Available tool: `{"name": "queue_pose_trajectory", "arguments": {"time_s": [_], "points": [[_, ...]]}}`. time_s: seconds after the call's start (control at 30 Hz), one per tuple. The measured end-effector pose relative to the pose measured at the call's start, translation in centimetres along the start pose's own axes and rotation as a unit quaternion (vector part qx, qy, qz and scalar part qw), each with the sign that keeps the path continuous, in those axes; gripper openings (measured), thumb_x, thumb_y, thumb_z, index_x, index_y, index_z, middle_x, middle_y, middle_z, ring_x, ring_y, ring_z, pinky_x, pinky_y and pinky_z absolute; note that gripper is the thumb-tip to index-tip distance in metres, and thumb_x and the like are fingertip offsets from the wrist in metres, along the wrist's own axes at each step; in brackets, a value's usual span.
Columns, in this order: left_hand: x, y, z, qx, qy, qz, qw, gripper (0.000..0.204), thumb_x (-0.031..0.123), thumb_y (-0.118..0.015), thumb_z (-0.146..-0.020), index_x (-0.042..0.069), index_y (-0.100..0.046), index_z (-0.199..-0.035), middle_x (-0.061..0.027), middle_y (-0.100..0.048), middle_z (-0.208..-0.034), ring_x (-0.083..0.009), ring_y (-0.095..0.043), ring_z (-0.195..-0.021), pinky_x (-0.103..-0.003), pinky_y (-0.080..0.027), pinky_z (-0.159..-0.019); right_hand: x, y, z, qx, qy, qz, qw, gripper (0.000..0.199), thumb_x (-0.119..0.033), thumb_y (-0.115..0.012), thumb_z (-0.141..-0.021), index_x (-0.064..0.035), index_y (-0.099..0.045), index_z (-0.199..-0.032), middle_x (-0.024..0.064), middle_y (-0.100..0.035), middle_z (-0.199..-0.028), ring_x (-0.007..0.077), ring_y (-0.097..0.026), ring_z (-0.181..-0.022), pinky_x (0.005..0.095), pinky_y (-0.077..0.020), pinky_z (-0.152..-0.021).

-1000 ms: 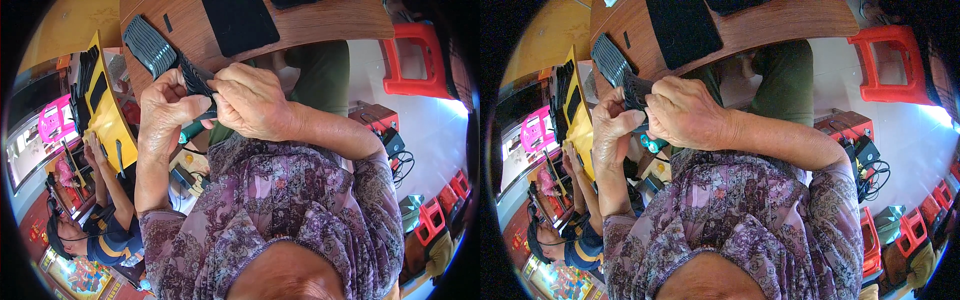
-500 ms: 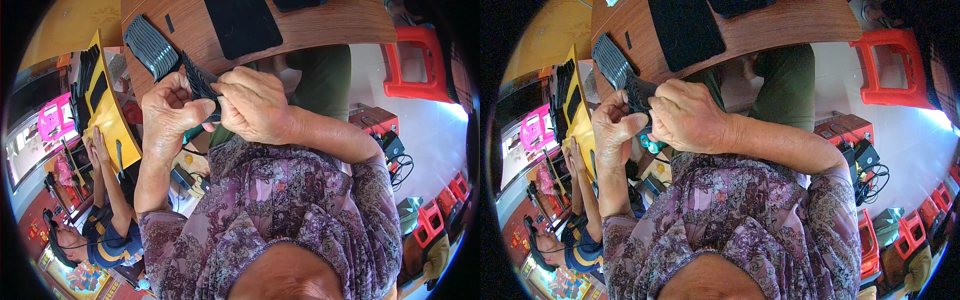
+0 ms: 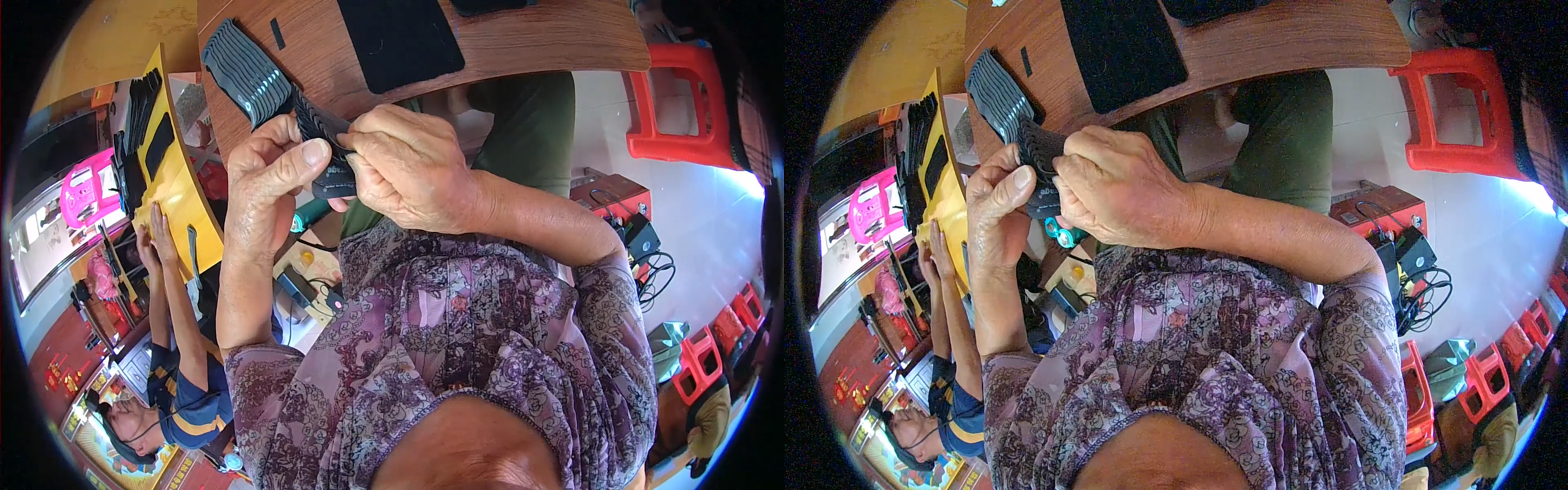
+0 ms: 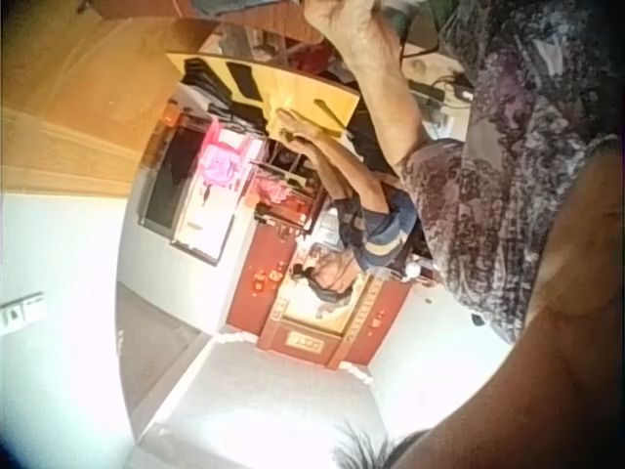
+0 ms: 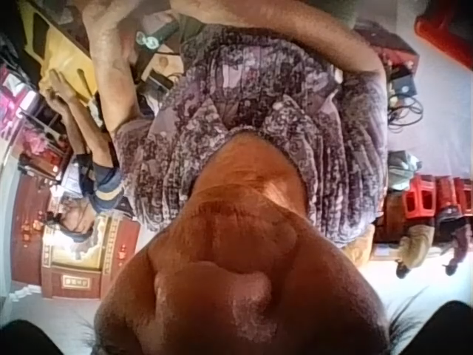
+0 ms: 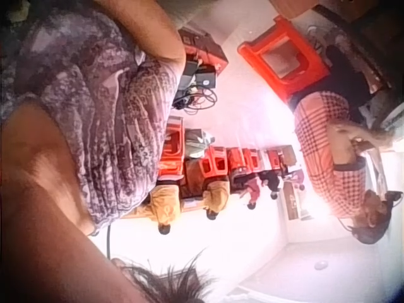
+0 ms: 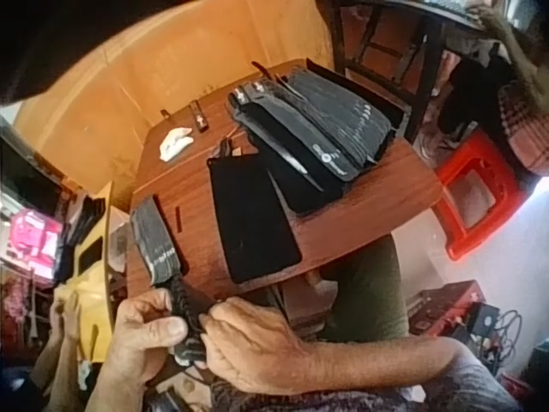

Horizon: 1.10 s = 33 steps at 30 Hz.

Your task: The recorder is inspecting, flipping over, and stacking manufactured black textile storage bags at a workshop table.

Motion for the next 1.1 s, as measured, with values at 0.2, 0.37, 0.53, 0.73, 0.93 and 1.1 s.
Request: {"name": "queue_pose_trajectory", "arguments": {"time_s": [0.2,0.37,0.53,0.73,0.93,1.1], "points": [[-0.1,0.2,-0.3,-0.033,0.031,-0.002,0.999,0.025,0.016,-0.069,-0.074,-0.003,-0.054,-0.080,-0.0097,-0.061,-0.068,-0.0151,-0.060,-0.053,-0.025,-0.051,-0.051,0.0,-0.1,0.1,0.012,0.015,0.009,1.000,0.027,-0.006,-0.070,-0.062,0.0007,-0.053,-0.082,0.0093,-0.047,-0.075,0.0266,-0.052,-0.066,0.0365,-0.0437,-0.054],[-0.1,-0.2,-0.3,-0.022,0.066,0.023,0.997,0.019,0.011,-0.061,-0.072,-0.006,-0.054,-0.079,-0.0123,-0.060,-0.068,-0.0193,-0.061,-0.053,-0.029,-0.054,-0.049,-0.3,-0.1,0.2,-0.005,0.021,0.017,1.000,0.039,0.006,-0.068,-0.057,0.0072,-0.057,-0.094,0.0137,-0.056,-0.081,0.0251,-0.058,-0.066,0.0318,-0.0471,-0.054],[0.4,-0.2,0.1,-0.002,0.102,-0.036,0.994,0.017,0.009,-0.057,-0.072,-0.007,-0.054,-0.077,-0.0115,-0.059,-0.069,-0.0190,-0.062,-0.055,-0.028,-0.055,-0.048,-0.7,-0.7,0.5,-0.034,0.014,0.030,0.999,0.036,0.007,-0.066,-0.059,0.0081,-0.057,-0.094,0.0140,-0.055,-0.082,0.0256,-0.057,-0.066,0.0321,-0.0467,-0.053],[0.8,1.1,1.3,-0.034,0.138,-0.150,0.978,0.013,0.004,-0.053,-0.073,-0.009,-0.056,-0.077,-0.0103,-0.059,-0.070,-0.0182,-0.064,-0.059,-0.026,-0.054,-0.048,-1.3,-2.2,1.2,-0.053,0.027,0.016,0.998,0.030,0.009,-0.065,-0.061,0.0095,-0.057,-0.090,0.0135,-0.053,-0.078,0.0245,-0.055,-0.063,0.0312,-0.0447,-0.049],[-1.1,0.8,2.4,-0.013,0.185,-0.114,0.976,0.015,0.002,-0.050,-0.074,-0.011,-0.055,-0.080,-0.0070,-0.056,-0.061,-0.0208,-0.066,-0.055,-0.024,-0.052,-0.043,0.1,-2.1,1.6,-0.060,-0.068,-0.058,0.994,0.016,0.005,-0.066,-0.068,0.0036,-0.057,-0.082,0.0085,-0.051,-0.070,0.0182,-0.052,-0.057,0.0309,-0.0419,-0.049],[-1.7,0.1,2.6,-0.037,0.143,-0.080,0.986,0.017,0.002,-0.047,-0.079,-0.012,-0.054,-0.087,-0.0095,-0.059,-0.065,-0.0198,-0.066,-0.054,-0.022,-0.050,-0.041,2.5,-1.1,1.7,-0.087,-0.297,-0.129,0.942,0.038,-0.031,-0.074,-0.075,-0.0011,-0.051,-0.075,0.0108,-0.053,-0.067,0.0223,-0.057,-0.058,0.0326,-0.0449,-0.053]]}}
Point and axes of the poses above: each hand's wrist, its own z-axis away from the middle knuckle, its own y-axis out of the back of the hand, x = y × z, the point moved 6 cm from there along -z, towards the middle knuckle
